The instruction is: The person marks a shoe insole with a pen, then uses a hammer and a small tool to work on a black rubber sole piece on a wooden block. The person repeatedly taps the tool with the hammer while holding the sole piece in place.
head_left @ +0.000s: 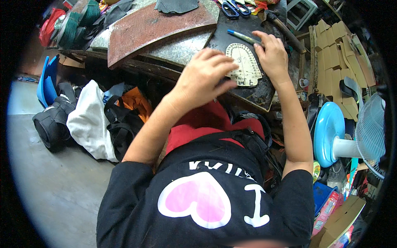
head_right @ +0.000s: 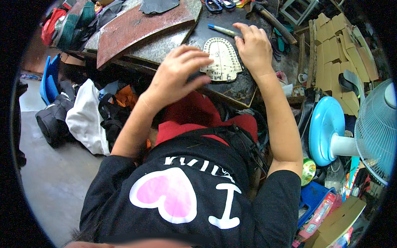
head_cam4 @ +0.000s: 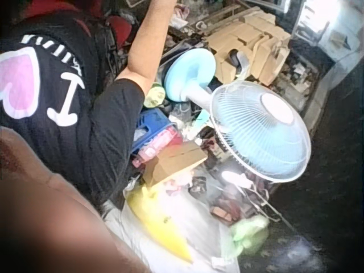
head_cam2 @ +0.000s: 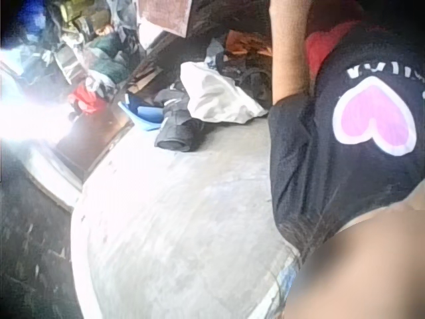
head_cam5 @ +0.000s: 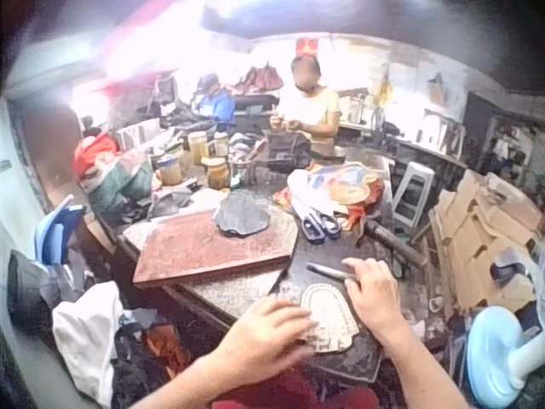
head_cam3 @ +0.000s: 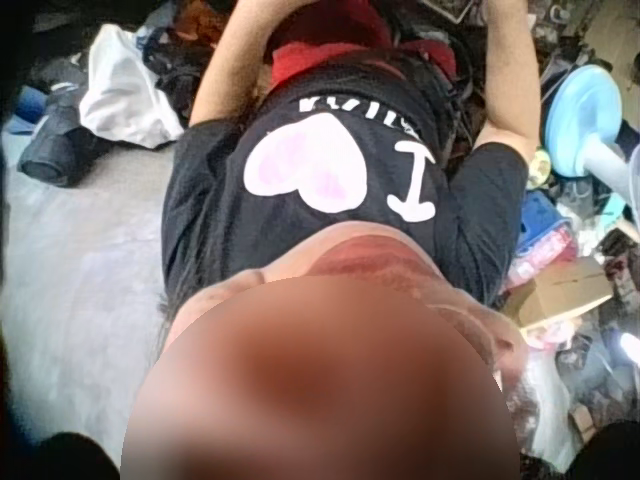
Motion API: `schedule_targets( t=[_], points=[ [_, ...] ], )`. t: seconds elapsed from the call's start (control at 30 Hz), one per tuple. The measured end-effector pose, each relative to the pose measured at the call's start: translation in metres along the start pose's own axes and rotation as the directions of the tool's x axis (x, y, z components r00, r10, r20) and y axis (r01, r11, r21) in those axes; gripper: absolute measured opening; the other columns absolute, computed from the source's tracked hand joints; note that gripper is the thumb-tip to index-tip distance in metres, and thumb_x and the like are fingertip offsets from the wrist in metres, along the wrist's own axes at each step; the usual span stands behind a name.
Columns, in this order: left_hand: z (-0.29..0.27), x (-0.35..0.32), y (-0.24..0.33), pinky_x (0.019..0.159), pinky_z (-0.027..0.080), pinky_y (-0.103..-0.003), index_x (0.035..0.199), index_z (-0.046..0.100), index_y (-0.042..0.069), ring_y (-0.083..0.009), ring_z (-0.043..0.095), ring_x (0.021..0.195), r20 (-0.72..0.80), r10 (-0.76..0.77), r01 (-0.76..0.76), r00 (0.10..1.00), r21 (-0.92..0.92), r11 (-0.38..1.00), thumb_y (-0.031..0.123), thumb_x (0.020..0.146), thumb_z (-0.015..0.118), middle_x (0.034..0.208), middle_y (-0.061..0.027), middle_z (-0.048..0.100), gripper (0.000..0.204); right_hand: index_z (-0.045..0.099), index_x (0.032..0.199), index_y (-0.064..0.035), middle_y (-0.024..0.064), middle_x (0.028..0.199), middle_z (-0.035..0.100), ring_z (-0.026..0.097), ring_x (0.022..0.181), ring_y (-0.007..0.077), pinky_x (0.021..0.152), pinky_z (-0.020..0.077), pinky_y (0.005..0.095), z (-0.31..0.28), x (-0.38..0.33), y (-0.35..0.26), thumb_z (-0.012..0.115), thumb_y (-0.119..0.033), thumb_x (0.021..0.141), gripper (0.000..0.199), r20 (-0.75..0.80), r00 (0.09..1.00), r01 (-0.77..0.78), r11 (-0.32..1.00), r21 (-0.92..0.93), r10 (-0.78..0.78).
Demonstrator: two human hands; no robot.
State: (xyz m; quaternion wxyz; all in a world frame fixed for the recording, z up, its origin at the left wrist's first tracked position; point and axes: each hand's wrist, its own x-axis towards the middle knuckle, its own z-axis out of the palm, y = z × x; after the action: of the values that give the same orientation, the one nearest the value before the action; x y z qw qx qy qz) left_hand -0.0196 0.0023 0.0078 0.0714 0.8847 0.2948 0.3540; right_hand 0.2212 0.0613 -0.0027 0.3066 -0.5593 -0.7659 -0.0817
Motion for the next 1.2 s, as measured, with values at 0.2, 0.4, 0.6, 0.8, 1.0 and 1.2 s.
schedule_targets(
  t=[0.2,0.4,0.6,0.8,1.0,1.2],
  points=[
    [0.007,0.005,0.014,0.09,0.046,-0.04,0.097,0.066,0.009,-0.0275,0.057,0.092,0.045,-0.047,0.045,0.998,0.036,0.998,0.024,0.07,0.079,0.092,-0.0065,0.062,0.033,0.065,0.113,-0.0172,0.0066,0.1,0.06,0.057,0.097,0.0281,0.083,0.0466,0.0432,-0.002,-0.003,-0.006,0.067,-0.015,0.082,0.031,0.037,0.996,0.09,0.99,-0.109,-0.087],
    [0.003,0.008,0.007,0.081,0.049,-0.038,0.098,0.066,0.009,-0.0267,0.058,0.088,0.031,-0.063,0.065,0.998,-0.041,0.997,0.028,0.073,0.078,0.088,-0.0066,0.062,0.033,0.064,0.113,-0.0114,0.0098,0.107,0.062,0.057,0.103,0.0307,0.089,0.046,0.0425,-0.006,0.001,-0.012,0.065,-0.01,0.083,0.03,0.061,0.995,0.082,0.997,0.005,-0.082],
    [0.005,0.007,0.011,0.077,0.051,-0.037,0.095,0.065,0.009,-0.0264,0.06,0.085,-0.002,-0.1,0.099,0.995,-0.048,0.994,0.024,0.078,0.073,0.085,-0.0079,0.063,0.024,0.066,0.109,-0.0079,0.0112,0.105,0.063,0.057,0.101,0.0313,0.089,0.0454,0.0405,-0.006,-0.001,-0.006,0.062,-0.006,0.085,0.024,0.063,0.996,0.057,0.988,0.144,-0.067],
    [0.015,0.011,0.006,0.061,0.052,-0.04,0.083,0.058,0.008,-0.0288,0.063,0.065,-0.15,-0.108,0.11,0.983,0.01,0.994,0.01,0.078,0.061,0.065,-0.0089,0.06,0.006,0.066,0.111,-0.0035,0.01,0.105,0.064,0.06,0.099,0.024,0.09,0.046,0.0333,0.006,0.018,0.024,0.057,-0.012,0.094,0.021,0.179,0.984,-0.055,0.957,0.286,0.003],
    [0.007,0.017,-0.005,0.057,0.05,-0.04,0.108,0.058,0.008,-0.0341,0.067,0.066,-0.249,-0.429,0.372,0.868,-0.245,0.895,0.012,0.097,0.056,0.07,-0.018,0.061,0.012,0.069,0.111,-0.01,0.0038,0.083,0.07,0.065,0.078,0.0113,0.071,0.0486,0.0259,0.033,0.039,0.055,0.056,-0.031,0.098,0.028,0.249,0.948,-0.307,0.765,0.566,0.196],
    [-0.018,0.02,-0.012,0.068,0.058,-0.027,0.111,0.052,-0.004,-0.0151,0.069,0.078,-0.151,-0.632,0.488,0.761,-0.51,0.709,0.005,0.1,0.05,0.084,-0.0119,0.069,0.014,0.07,0.11,-0.0121,0.0045,0.085,0.07,0.066,0.079,0.0137,0.073,0.0495,0.0282,0.031,0.032,0.046,0.058,-0.036,0.096,0.03,0.181,0.967,-0.247,0.809,0.534,0.176]
  ],
)
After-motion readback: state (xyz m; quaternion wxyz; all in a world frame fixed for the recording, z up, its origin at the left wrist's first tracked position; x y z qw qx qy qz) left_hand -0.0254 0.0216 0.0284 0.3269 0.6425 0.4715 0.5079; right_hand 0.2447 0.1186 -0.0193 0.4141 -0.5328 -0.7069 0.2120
